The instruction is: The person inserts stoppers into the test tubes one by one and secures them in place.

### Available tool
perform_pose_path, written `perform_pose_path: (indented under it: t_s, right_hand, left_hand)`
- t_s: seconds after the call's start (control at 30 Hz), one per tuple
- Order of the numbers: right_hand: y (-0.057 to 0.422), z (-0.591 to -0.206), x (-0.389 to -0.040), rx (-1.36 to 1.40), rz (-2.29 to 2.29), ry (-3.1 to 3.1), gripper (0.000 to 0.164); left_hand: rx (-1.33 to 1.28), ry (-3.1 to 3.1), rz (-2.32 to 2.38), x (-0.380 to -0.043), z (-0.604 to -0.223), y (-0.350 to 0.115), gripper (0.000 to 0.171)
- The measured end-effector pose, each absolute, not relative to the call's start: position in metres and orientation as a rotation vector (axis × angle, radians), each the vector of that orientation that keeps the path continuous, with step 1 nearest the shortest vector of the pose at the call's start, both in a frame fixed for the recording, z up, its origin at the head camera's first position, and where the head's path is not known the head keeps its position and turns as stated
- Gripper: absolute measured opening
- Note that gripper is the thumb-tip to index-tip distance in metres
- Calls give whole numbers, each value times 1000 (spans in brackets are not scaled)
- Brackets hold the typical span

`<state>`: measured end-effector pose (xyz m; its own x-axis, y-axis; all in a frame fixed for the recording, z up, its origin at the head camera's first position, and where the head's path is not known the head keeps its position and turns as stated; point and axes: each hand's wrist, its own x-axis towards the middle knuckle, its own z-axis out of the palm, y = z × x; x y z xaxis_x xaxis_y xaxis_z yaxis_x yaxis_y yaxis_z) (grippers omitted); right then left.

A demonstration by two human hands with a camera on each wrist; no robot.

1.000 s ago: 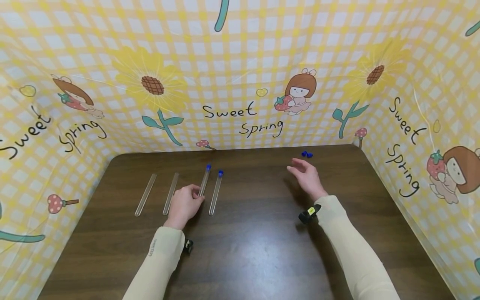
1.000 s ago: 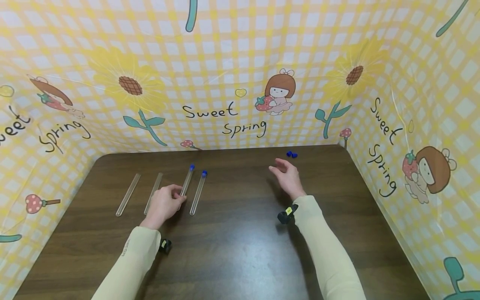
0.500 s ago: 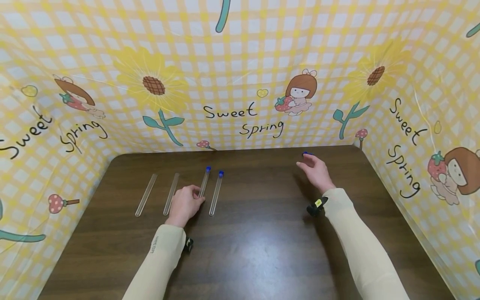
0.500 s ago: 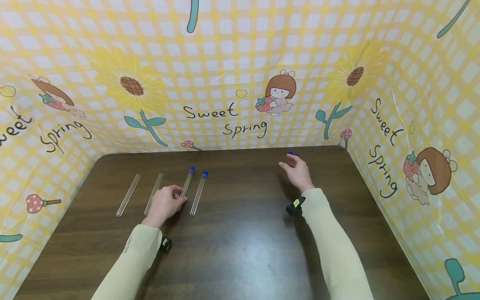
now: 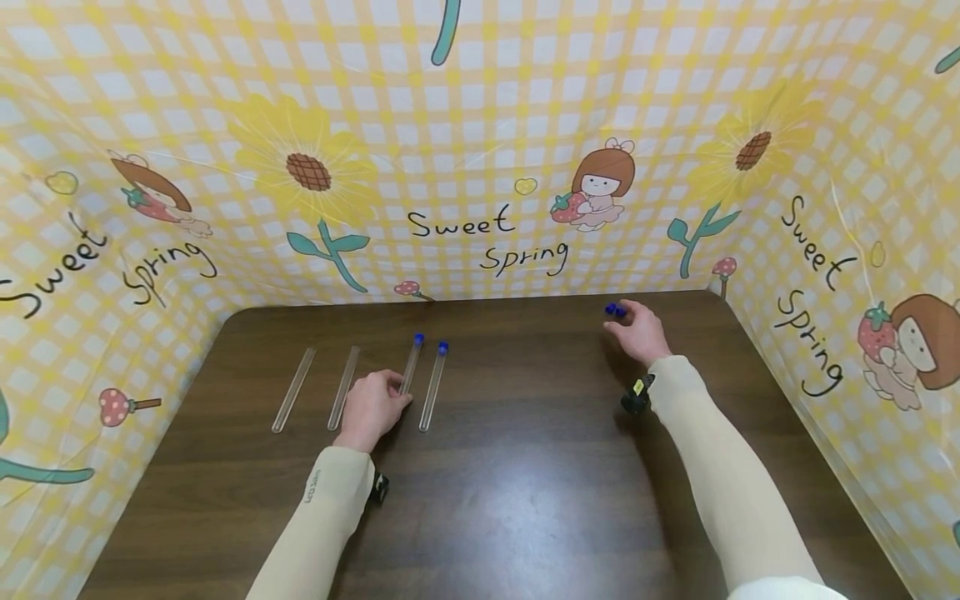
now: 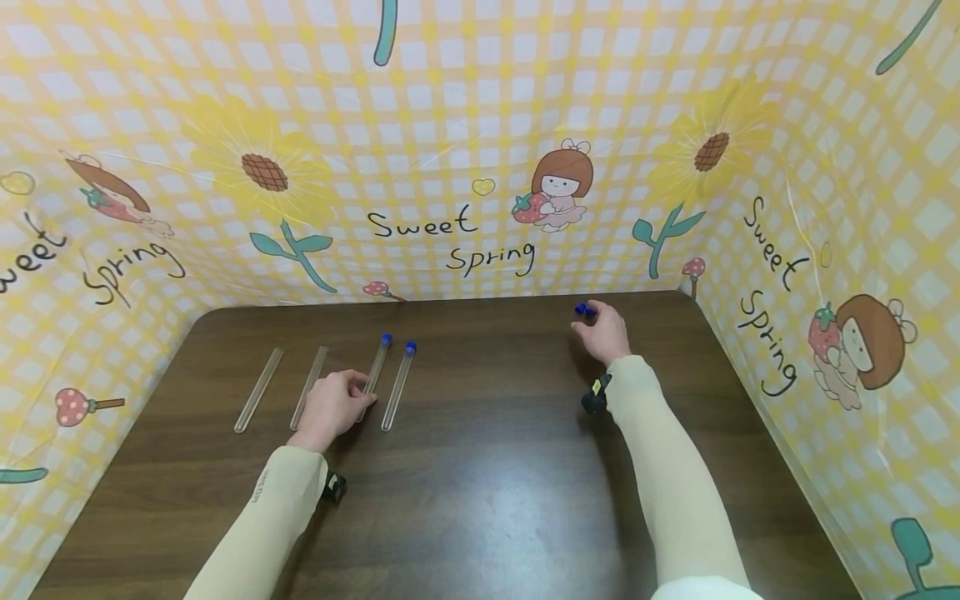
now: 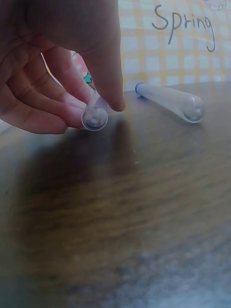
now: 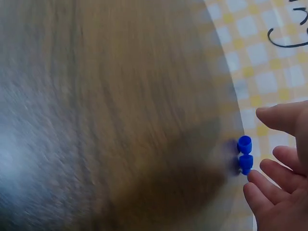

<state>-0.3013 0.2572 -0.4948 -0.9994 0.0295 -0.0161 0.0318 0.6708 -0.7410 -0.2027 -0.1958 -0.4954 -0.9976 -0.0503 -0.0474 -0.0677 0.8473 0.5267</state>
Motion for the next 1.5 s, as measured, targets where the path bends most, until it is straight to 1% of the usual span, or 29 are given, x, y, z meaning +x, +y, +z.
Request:
perform_pose_path:
  t_s: [0.4,0.9,1.33,1.5]
  right_hand:
    - [272,-495,-315,-41,-941,2928,64]
    - [285,-503,-321,-71,-846,2925,65]
    - [276,-496,-318,-139,-803,2951,59]
    - [272,-496,-319,-158,-783,2990,51]
  left_hand:
    - [-100,2986,851,-204,-496,-196,37]
    - [-81,2997,863,-202,-497,-195,38]
    - [-92,2995,830,-203,-498,-195,41]
    - [-98,3004,823,-203,-497,-196,41]
